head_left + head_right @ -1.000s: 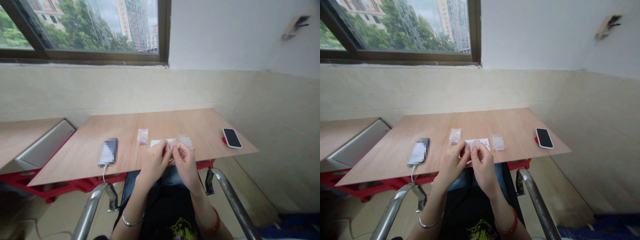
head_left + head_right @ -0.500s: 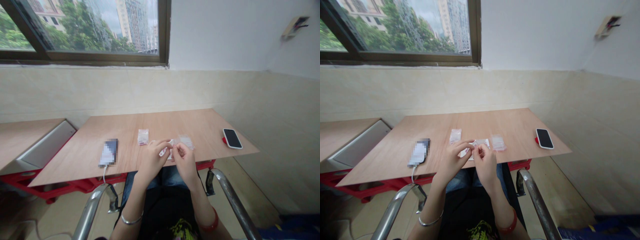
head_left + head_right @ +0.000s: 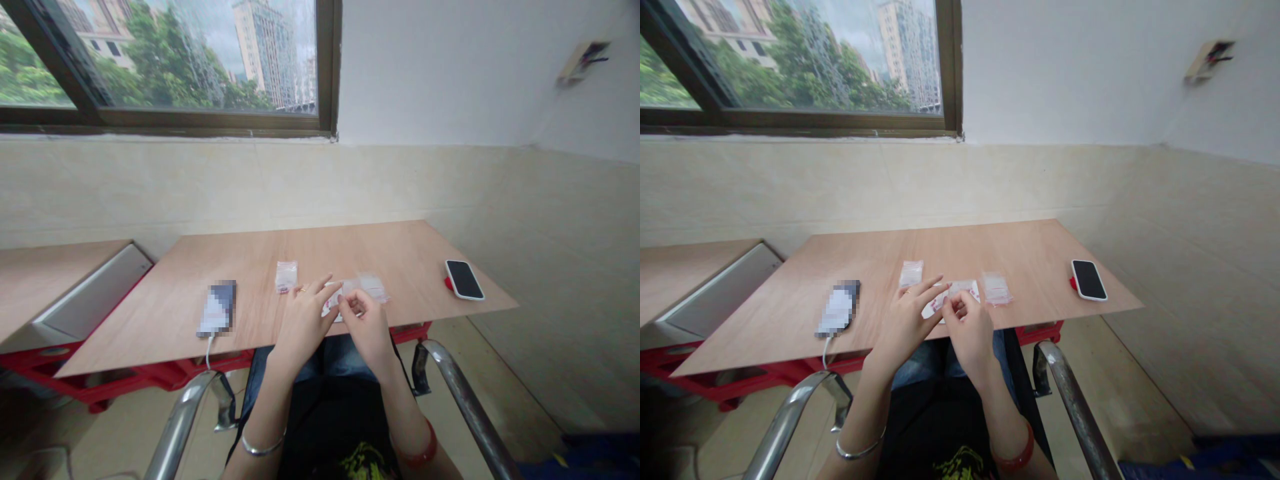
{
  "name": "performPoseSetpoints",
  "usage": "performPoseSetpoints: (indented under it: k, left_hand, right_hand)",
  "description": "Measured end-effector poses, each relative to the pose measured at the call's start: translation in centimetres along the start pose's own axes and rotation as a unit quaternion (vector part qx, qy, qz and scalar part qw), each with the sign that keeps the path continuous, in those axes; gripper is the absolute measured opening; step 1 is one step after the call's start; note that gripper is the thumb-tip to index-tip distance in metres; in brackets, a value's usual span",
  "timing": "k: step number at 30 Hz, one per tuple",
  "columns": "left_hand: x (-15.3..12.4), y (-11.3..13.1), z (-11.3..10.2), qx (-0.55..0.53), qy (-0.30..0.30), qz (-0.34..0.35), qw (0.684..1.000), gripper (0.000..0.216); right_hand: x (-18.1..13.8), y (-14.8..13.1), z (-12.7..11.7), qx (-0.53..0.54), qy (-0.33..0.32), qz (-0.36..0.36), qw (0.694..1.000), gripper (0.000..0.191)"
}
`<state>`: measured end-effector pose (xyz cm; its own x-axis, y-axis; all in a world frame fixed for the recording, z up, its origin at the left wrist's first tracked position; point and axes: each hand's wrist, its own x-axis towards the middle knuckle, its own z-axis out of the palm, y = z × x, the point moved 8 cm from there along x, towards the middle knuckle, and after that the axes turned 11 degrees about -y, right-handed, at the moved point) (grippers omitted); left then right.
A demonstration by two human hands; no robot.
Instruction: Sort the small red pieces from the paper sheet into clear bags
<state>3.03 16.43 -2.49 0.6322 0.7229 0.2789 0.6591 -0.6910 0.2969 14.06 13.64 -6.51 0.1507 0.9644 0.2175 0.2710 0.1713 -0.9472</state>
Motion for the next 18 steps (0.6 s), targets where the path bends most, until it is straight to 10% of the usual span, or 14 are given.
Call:
performPoseSetpoints:
  k: [6, 12, 18]
  left_hand:
    - [-0.1, -0.7, -0.8, 0.030, 0.048, -0.017, 0.998, 0.036]
    - [-0.2, -0.7, -1.4, 0.035, 0.083, -0.008, 0.996, 0.040]
    - [-0.1, 0.3, -1.0, 0.056, 0.053, 0.056, 0.995, 0.035]
  right_hand:
    - [-0.2, 1.9, -0.3, 0.285, 0.117, 0.056, 0.950, 0.045]
    - [-0.1, 3.6, 3.4, 0.609, -0.007, 0.245, 0.754, 0.045]
    - [0.7, 2.8, 4.3, 0.706, -0.097, 0.272, 0.646, 0.040]
